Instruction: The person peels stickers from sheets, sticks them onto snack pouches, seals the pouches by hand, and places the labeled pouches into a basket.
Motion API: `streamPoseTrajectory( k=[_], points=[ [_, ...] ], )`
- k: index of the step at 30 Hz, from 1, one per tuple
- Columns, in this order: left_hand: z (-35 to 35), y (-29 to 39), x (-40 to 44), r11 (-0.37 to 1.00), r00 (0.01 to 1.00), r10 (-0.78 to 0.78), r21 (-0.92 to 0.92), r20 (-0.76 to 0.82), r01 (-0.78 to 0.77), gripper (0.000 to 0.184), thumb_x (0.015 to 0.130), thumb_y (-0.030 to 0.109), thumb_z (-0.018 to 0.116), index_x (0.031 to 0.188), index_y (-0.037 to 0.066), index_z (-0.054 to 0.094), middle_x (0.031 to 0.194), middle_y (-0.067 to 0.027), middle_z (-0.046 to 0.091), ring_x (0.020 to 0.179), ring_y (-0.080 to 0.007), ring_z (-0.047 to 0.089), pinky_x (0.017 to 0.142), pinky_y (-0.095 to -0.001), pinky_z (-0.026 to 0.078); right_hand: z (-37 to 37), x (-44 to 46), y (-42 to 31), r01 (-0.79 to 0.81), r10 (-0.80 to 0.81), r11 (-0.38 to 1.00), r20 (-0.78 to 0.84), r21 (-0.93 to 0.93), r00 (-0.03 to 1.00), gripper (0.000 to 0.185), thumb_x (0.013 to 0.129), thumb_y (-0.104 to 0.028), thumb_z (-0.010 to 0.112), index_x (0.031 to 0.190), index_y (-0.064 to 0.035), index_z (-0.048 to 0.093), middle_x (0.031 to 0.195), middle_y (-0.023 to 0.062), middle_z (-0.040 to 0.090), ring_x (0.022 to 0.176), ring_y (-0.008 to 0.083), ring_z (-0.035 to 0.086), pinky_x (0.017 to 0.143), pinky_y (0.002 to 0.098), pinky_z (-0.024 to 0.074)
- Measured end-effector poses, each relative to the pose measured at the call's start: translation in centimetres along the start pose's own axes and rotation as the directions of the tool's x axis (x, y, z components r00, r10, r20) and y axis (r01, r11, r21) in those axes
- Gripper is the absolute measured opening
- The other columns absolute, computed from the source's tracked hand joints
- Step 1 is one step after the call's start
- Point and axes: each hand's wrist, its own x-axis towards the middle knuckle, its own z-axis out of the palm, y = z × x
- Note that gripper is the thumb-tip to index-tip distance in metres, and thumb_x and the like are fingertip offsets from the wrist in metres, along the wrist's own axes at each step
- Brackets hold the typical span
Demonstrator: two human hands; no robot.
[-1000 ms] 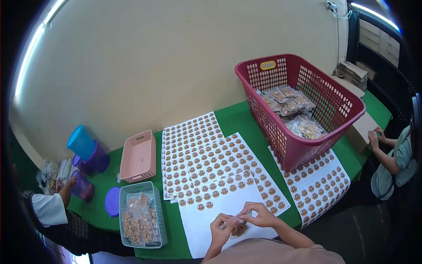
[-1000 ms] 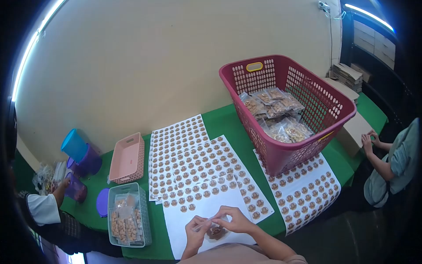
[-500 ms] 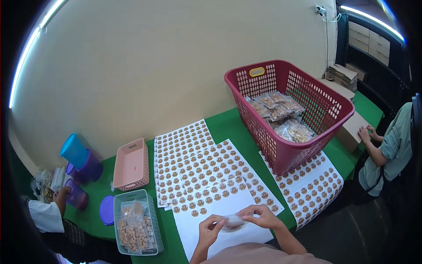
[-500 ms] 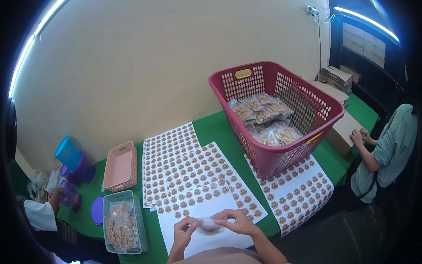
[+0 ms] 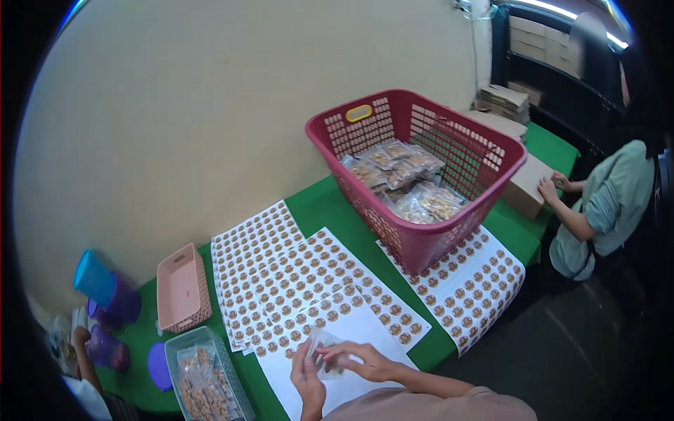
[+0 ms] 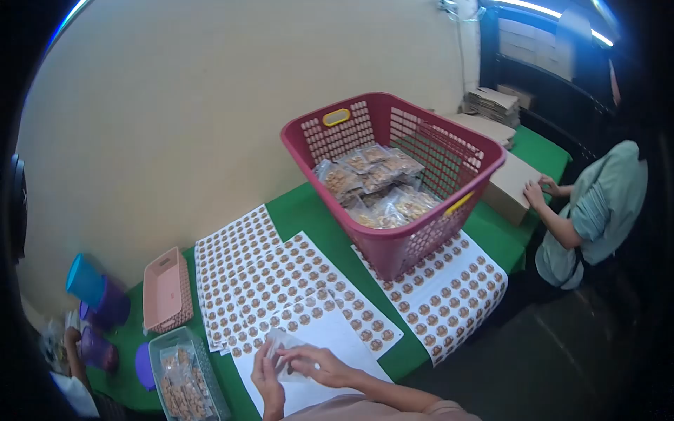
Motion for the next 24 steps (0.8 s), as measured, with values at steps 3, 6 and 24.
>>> streamPoseTrajectory(
  k=[3, 6, 24],
  points=[
    [0.2, 1.1, -0.4, 0.976, 0.990, -0.138, -0.173, -0.037, 0.130, 0.018, 0.083, 0.009, 0.041, 0.098, -0.002, 0.039, 0.092, -0.0144, 0.045, 0.093, -0.0229, 0.050, 0.080, -0.0306, 0.042, 0.0, 0.6, 0.4, 0.050, -0.137, 0.959, -0.302, -0.278, 0.944, 0.041, 0.074, -0.020, 0.058, 0.109, -0.0041, 0.043, 0.099, 0.0094, 0.046, 0.091, 0.0167, 0.045, 0.077, 0.0280, 0.0370],
    [0.0, -1.2, -1.0, 1.000, 0.999, -0.002, -0.012, 0.033, 0.003, 0.012, 0.079, 0.009, 0.050, 0.079, 0.004, 0.038, 0.081, -0.0073, 0.045, 0.070, -0.0148, 0.050, 0.067, -0.0279, 0.045, -0.3, 0.0, 0.9, -0.047, 0.006, 0.989, -0.278, -0.139, 0.960, 0.032, 0.074, -0.022, 0.059, 0.098, -0.0020, 0.049, 0.091, 0.0079, 0.050, 0.082, 0.0162, 0.048, 0.075, 0.0276, 0.0381],
    [0.0, -0.3, -0.9, 0.984, 0.767, -0.162, 0.039, 0.620, 0.176, 0.024, 0.064, 0.002, 0.063, 0.078, 0.005, 0.042, 0.068, -0.0044, 0.049, 0.057, -0.0089, 0.048, 0.054, -0.0203, 0.040, 2.1, -9.4, -2.4, -0.185, 0.124, 0.954, -0.249, -0.236, 0.960, 0.031, 0.080, -0.026, 0.051, 0.064, 0.0002, 0.045, 0.058, 0.0049, 0.043, 0.057, 0.0122, 0.039, 0.054, 0.0267, 0.0345]
  ],
)
